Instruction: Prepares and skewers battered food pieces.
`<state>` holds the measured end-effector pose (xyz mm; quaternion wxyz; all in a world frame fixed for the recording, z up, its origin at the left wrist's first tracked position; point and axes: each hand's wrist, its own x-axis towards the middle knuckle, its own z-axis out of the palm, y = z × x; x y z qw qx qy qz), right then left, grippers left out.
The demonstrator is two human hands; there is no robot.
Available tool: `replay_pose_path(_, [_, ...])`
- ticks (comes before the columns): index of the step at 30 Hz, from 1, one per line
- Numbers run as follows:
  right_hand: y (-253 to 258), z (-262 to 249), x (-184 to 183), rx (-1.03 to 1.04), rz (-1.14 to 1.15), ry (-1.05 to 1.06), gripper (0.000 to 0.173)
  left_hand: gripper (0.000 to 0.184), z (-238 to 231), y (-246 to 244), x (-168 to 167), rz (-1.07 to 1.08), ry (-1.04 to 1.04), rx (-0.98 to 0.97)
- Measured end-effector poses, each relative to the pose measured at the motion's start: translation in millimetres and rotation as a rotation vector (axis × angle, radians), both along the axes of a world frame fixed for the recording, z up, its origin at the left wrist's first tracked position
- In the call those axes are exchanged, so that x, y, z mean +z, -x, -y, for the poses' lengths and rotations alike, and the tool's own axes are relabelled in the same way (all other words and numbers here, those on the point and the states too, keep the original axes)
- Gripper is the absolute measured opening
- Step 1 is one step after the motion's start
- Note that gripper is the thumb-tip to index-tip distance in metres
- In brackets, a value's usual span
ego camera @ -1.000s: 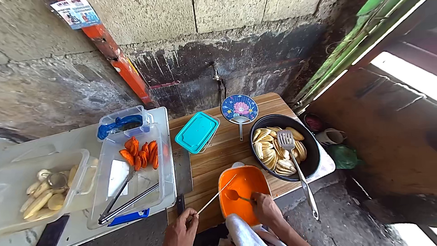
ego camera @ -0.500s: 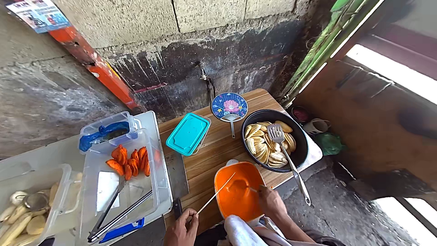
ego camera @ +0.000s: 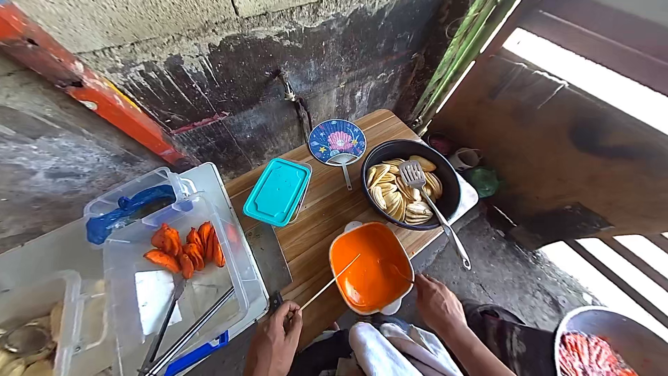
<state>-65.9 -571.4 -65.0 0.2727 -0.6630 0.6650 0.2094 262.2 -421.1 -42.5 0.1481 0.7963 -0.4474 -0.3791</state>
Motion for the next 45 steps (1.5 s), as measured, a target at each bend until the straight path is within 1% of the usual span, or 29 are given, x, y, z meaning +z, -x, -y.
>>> replay_pose_path(2, [-1.5, -4.0, 2.6, 0.048, 0.037, -0.078, 0.033, 0.029, 3.9, -3.8, 1.0, 0.027, 0.007, -0.029])
replay_pose_path(4, [-2.6, -6.5, -0.4, 0.043, 0.062, -0.072, 0.031, 0.031, 7.8, -4.3, 1.8, 0.034, 0.002, -0.038])
replay_pose_path(7, [-8.9, -2.0, 10.7, 0.006, -0.040, -0.053, 0.034, 0.031, 11.0, -0.3, 5.0, 0.038, -0.005, -0.009])
replay_pose_path(9, [-12.9, 1.0, 11.6, 0.049, -0.047, -0.139, 0.033, 0.031, 10.5, 5.2, 5.4, 0.029, -0.009, 0.018])
replay_pose_path(11, [-19.4, -0.2, 0.7, 0.111, 0.021, -0.250, 0.031, 0.031, 10.4, 12.8, 5.2, 0.019, -0.022, 0.032])
replay_pose_path(13, [-28.3, 1.7, -15.0, 0.150, 0.111, -0.298, 0.031, 0.031, 11.4, 23.4, 6.2, 0.013, -0.001, 0.045])
replay_pose_path(16, [-39.6, 9.5, -29.3, 0.121, 0.272, -0.289, 0.031, 0.030, 7.5, 34.5, 8.3, 0.019, 0.089, 0.085])
replay_pose_path(19, [-39.2, 20.2, -26.6, 0.022, 0.368, -0.218, 0.032, 0.028, 2.1, 36.2, 7.1, 0.031, 0.134, 0.150])
replay_pose_path(21, [-35.2, 26.9, -17.2, 0.025, 0.301, -0.135, 0.030, 0.027, 0.0, 33.8, 5.6, 0.026, 0.144, 0.183])
replay_pose_path(23, [-31.1, 29.1, -9.0, 0.080, 0.122, -0.066, 0.029, 0.028, -3.0, 31.9, 4.0, 0.042, 0.133, 0.208])
replay_pose_path(24, [-30.0, 28.7, -4.5, 0.090, 0.067, -0.046, 0.029, 0.028, -4.4, 31.2, 3.2, 0.052, 0.133, 0.218])
replay_pose_path(25, [-30.2, 27.9, 0.2, 0.091, 0.058, -0.035, 0.030, 0.028, -5.4, 30.3, 2.3, 0.061, 0.139, 0.228])
replay_pose_path(27, [-33.6, 25.4, 2.9, 0.099, 0.139, -0.044, 0.030, 0.026, -7.9, 28.3, 1.0, 0.078, 0.143, 0.248])
replay_pose_path(29, [-38.7, 27.7, -3.9, 0.097, 0.186, -0.095, 0.030, 0.026, -8.4, 26.8, 0.4, 0.080, 0.146, 0.257])
replay_pose_path(31, [-37.9, 37.4, -14.1, 0.050, 0.142, -0.158, 0.030, 0.026, -6.8, 27.0, 0.5, 0.074, 0.139, 0.260])
replay_pose_path(33, [-33.4, 45.1, -15.0, -0.035, 0.109, -0.143, 0.029, 0.026, -5.3, 27.2, 4.2, 0.071, 0.119, 0.263])
replay_pose_path(34, [-34.5, 46.7, -11.8, -0.045, 0.108, -0.129, 0.029, 0.026, -4.7, 25.9, 6.1, 0.068, 0.113, 0.261])
replay_pose_path(36, [-40.8, 45.0, -8.4, 0.013, 0.171, -0.136, 0.029, 0.027, -6.3, 24.9, 5.0, 0.067, 0.111, 0.251])
replay_pose_path(38, [-44.1, 45.2, -18.1, 0.075, 0.237, -0.181, 0.030, 0.027, -7.4, 26.5, 0.0, 0.058, 0.106, 0.228])
replay_pose_path(40, [-42.0, 49.0, -22.9, 0.045, 0.179, -0.193, 0.030, 0.028, -7.1, 29.6, -0.3, 0.047, 0.106, 0.207])
replay_pose_path(42, [-43.5, 49.3, -18.0, 0.025, 0.133, -0.157, 0.029, 0.028, -7.0, 30.5, 2.7, 0.045, 0.124, 0.200])
replay_pose_path(45, [-48.9, 44.1, -21.8, 0.123, 0.202, -0.184, 0.027, 0.029, -7.6, 34.4, 1.2, 0.028, 0.076, 0.204])
